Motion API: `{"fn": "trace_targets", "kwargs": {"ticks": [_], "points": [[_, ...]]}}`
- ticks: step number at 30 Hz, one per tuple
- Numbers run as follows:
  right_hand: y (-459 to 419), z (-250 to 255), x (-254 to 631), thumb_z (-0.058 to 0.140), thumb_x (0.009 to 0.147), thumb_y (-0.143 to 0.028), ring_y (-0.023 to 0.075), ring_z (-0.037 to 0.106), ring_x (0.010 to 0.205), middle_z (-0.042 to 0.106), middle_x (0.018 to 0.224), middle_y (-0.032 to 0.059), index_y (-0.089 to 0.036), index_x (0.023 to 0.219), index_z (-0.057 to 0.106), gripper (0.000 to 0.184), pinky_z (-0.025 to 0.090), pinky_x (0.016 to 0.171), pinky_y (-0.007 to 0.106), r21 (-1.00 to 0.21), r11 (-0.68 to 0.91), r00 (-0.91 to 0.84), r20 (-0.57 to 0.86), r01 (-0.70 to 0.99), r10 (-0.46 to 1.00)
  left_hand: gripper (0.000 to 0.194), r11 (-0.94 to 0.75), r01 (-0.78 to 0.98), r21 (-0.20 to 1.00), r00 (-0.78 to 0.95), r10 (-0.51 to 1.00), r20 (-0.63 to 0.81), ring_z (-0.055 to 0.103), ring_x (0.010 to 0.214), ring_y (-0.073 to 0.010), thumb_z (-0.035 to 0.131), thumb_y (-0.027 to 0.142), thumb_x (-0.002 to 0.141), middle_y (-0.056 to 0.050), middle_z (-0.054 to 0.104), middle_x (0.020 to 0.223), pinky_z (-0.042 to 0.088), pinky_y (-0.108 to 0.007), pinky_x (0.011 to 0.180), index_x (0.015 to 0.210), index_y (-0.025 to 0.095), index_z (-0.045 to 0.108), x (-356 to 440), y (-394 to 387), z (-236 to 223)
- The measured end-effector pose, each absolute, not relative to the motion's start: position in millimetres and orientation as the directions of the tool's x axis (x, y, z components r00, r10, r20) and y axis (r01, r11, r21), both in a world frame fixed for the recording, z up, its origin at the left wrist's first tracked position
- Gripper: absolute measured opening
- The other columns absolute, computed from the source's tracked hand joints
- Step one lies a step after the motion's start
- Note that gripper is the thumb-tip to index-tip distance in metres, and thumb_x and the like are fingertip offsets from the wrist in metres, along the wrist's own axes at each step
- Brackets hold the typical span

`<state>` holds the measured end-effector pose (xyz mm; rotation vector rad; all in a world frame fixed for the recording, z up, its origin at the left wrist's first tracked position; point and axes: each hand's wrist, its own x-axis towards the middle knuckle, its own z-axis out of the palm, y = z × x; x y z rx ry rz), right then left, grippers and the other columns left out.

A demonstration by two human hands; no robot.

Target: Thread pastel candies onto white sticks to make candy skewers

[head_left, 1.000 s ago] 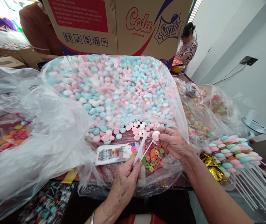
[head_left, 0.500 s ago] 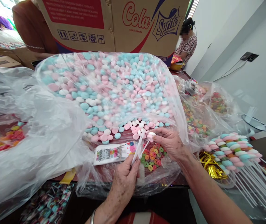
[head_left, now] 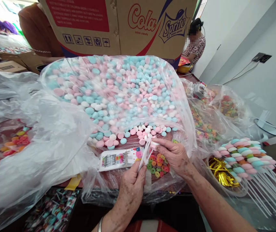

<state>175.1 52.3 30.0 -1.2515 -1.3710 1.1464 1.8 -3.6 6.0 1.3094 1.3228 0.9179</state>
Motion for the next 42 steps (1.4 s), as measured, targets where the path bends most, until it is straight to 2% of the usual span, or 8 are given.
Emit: {"fn": "trace_targets", "kwargs": {"ticks": [7,14,17,21,23,27,33,42], "points": [[40.6,34.2,165.4,0.058,0.087,-0.026,0.0212,0.067,0.105,0.073,0.111,-0.0003,-0.032,0.111,0.071,0.028,0.051,0.097,0.037,-0.892,0.29,-0.102,0.271,0.347,0.957,0.028,0.114,0.206,0.972,0.087,0.987,-0.134,0.038,0.054,-0.0125,0.048,0.038,0.091,0.004,0.046,0.059,0.03,-0.022,0.051,0.074,0.018,0.056,1.4,-3.8,4.4],[25.9,35.2,148.9,0.048,0.093,-0.024,0.0193,0.067,0.1,0.073,0.11,0.003,-0.03,0.118,0.068,0.033,0.051,0.093,0.035,-0.771,0.421,-0.302,0.306,0.477,0.903,0.025,0.089,0.205,0.975,0.034,0.995,-0.098,0.039,0.053,-0.013,0.049,0.037,0.09,0.005,0.043,0.056,0.032,-0.022,0.051,0.074,0.019,0.057,-0.2,-5.6,8.2],[26.5,40.3,153.3,0.049,0.093,-0.027,0.0194,0.067,0.1,0.073,0.111,0.0033,-0.029,0.123,0.064,0.034,0.05,0.092,0.034,-0.797,0.369,-0.346,0.215,0.478,0.913,0.026,0.094,0.206,0.974,0.036,0.994,-0.103,0.04,0.054,-0.0126,0.049,0.037,0.09,0.005,0.045,0.057,0.032,-0.022,0.052,0.073,0.019,0.056,-0.4,-5.7,7.5],[43.3,55.3,180.6,0.051,0.091,-0.029,0.0183,0.068,0.094,0.074,0.106,0.0021,-0.025,0.129,0.058,0.039,0.051,0.084,0.03,-0.835,0.161,-0.116,0.117,0.526,0.986,0.027,0.095,0.194,0.976,0.034,0.994,-0.103,0.04,0.053,-0.0121,0.047,0.037,0.092,0.005,0.044,0.056,0.032,-0.022,0.053,0.073,0.018,0.054,0.4,-5.0,9.0],[52.9,61.7,194.2,0.051,0.09,-0.027,0.019,0.067,0.093,0.073,0.103,0.0029,-0.023,0.113,0.067,0.028,0.049,0.084,0.03,-0.761,0.154,-0.075,0.137,0.63,0.988,0.029,0.104,0.172,0.979,0.03,0.993,-0.111,0.039,0.052,-0.0114,0.046,0.038,0.093,0.005,0.043,0.055,0.031,-0.022,0.052,0.072,0.018,0.052,0.6,-4.8,9.8],[60.5,64.1,205.1,0.049,0.087,-0.018,0.0184,0.064,0.087,0.072,0.092,0.0033,-0.02,0.091,0.07,0.021,0.046,0.079,0.028,-0.576,0.27,-0.286,0.064,0.772,0.956,0.032,0.154,0.111,0.982,0.031,0.987,-0.158,0.035,0.049,-0.0093,0.047,0.039,0.093,0.006,0.042,0.055,0.026,-0.021,0.047,0.07,0.018,0.05,-0.4,-4.8,8.0],[59.6,53.5,208.8,0.046,0.088,-0.013,0.0172,0.059,0.083,0.066,0.086,0.0036,-0.019,0.088,0.068,0.023,0.042,0.078,0.028,-0.407,0.443,-0.48,0.014,0.799,0.877,0.032,0.185,0.086,0.979,0.053,0.98,-0.19,0.033,0.046,-0.0078,0.047,0.039,0.094,0.006,0.042,0.054,0.023,-0.02,0.044,0.069,0.018,0.051,-2.3,-4.2,3.5],[77.6,53.0,200.6,0.045,0.094,-0.018,0.0209,0.057,0.093,0.063,0.095,0.0085,-0.018,0.1,0.067,0.023,0.041,0.078,0.028,-0.1,0.315,-0.324,-0.099,0.944,0.941,0.033,0.197,0.082,0.977,0.039,0.979,-0.201,0.033,0.043,-0.0071,0.05,0.04,0.091,0.006,0.043,0.052,0.023,-0.02,0.042,0.067,0.018,0.051,-1.7,-3.1,5.2]]}}
